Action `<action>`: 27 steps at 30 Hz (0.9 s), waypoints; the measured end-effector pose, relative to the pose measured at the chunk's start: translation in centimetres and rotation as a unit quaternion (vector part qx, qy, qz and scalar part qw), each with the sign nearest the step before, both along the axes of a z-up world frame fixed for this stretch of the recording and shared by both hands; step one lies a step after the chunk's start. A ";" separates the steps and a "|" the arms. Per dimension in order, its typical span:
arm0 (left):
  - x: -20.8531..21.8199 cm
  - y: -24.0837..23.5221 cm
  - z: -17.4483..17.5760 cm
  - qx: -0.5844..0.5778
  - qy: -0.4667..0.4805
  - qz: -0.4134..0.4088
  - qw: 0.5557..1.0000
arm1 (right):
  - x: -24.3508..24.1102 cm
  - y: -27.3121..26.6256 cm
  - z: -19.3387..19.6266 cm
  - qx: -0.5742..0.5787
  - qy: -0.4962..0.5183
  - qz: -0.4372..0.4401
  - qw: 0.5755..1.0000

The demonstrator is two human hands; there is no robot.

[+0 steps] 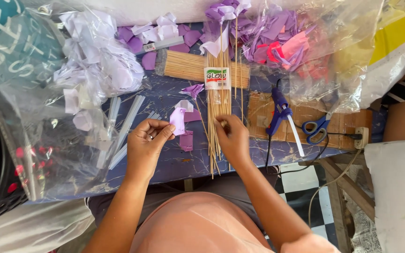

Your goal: Assembling a decorative paper rose by gluing individual purple paper petals onto a wooden skewer using a hot glue gun.

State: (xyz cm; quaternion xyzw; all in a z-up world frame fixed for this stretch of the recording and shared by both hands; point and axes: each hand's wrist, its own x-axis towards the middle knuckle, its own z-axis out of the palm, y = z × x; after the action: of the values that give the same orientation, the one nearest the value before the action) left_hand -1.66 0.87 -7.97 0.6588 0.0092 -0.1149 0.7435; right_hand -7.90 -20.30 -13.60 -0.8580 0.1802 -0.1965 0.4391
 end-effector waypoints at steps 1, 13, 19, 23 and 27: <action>-0.3 0.3 0.4 0.001 -0.001 0.003 1.000 | 1.6 0.1 -0.8 0.001 -0.001 0.003 1.000; -1.1 2.5 0.9 -0.072 0.041 0.055 0.995 | 8.9 0.8 0.1 0.055 0.151 0.009 0.987; -0.1 1.3 2.8 -0.068 0.026 0.037 0.997 | 8.1 1.5 0.7 0.019 0.209 0.073 0.975; -0.6 2.3 2.7 -0.064 0.031 0.051 0.996 | 8.1 2.7 -0.7 0.053 0.261 0.083 0.960; -0.9 2.8 1.0 -0.075 0.052 0.059 0.994 | 8.2 2.8 -2.7 0.120 0.209 0.042 0.969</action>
State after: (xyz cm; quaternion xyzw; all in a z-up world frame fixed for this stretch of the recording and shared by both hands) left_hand -2.51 3.65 -6.96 0.5923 0.0786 -0.1052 0.7949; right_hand 0.28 -17.47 -16.30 -0.8277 0.2544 0.0294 0.4994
